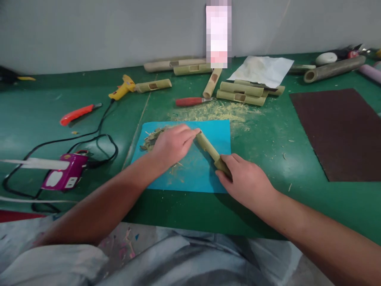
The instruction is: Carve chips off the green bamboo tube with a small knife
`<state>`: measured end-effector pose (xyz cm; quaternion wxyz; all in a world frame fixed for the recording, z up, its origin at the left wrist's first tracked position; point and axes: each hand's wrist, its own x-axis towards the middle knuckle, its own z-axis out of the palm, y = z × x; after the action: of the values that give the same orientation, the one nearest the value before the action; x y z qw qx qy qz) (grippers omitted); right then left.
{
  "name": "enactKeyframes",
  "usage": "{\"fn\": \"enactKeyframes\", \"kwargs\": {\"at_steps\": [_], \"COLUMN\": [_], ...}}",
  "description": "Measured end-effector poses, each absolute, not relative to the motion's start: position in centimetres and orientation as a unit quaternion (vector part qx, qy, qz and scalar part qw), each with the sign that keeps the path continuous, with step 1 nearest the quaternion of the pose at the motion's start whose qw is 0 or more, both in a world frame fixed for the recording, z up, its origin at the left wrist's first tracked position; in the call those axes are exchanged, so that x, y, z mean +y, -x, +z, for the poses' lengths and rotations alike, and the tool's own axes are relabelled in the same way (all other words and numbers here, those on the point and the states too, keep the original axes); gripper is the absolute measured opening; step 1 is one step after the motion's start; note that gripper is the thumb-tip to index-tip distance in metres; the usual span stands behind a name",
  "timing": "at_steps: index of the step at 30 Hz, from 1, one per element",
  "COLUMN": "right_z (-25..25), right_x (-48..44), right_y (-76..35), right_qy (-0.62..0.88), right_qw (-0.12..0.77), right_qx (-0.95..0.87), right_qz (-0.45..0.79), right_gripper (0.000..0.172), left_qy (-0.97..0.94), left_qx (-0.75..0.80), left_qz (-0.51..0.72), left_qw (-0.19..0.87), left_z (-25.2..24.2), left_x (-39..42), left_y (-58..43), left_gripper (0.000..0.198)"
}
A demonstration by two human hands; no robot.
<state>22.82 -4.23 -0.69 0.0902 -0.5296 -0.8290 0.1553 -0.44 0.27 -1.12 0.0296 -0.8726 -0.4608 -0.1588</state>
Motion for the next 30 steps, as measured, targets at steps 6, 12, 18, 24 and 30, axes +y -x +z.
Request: {"fn": "enactKeyframes", "kwargs": {"at_steps": [6, 12, 18, 24, 30], "right_z": [-0.5, -0.5, -0.4, -0.4, -0.3], "right_x": [-4.2, -4.3, -4.3, -4.3, -4.2], "right_y": [-22.8, -22.7, -22.7, -22.7, -22.8], "right_qy": [0.528, 0.527, 0.535, 0.530, 0.531], "right_qw": [0.089, 0.085, 0.079, 0.088, 0.093], "right_qx": [-0.830, -0.830, -0.825, -0.827, -0.826], "right_qz": [0.157, 0.160, 0.165, 0.162, 0.162], "right_gripper": [0.028, 0.026, 0.030, 0.027, 0.026], "left_qy": [0.910, 0.915, 0.869, 0.892, 0.886], "left_qx": [-0.394, -0.387, -0.475, -0.427, -0.444], "left_qz": [-0.127, -0.116, -0.137, -0.151, -0.133], "left_qw": [0.026, -0.006, 0.022, -0.016, 0.012], "left_z": [-0.9, -0.7, -0.4, -0.7, -1.0], "left_x": [-0.4, -0.5, -0.7, -0.6, -0.3], "left_y": [-0.1, 0.1, 0.3, 0.3, 0.5], "left_gripper": [0.041, 0.042, 0.038, 0.038, 0.038]}}
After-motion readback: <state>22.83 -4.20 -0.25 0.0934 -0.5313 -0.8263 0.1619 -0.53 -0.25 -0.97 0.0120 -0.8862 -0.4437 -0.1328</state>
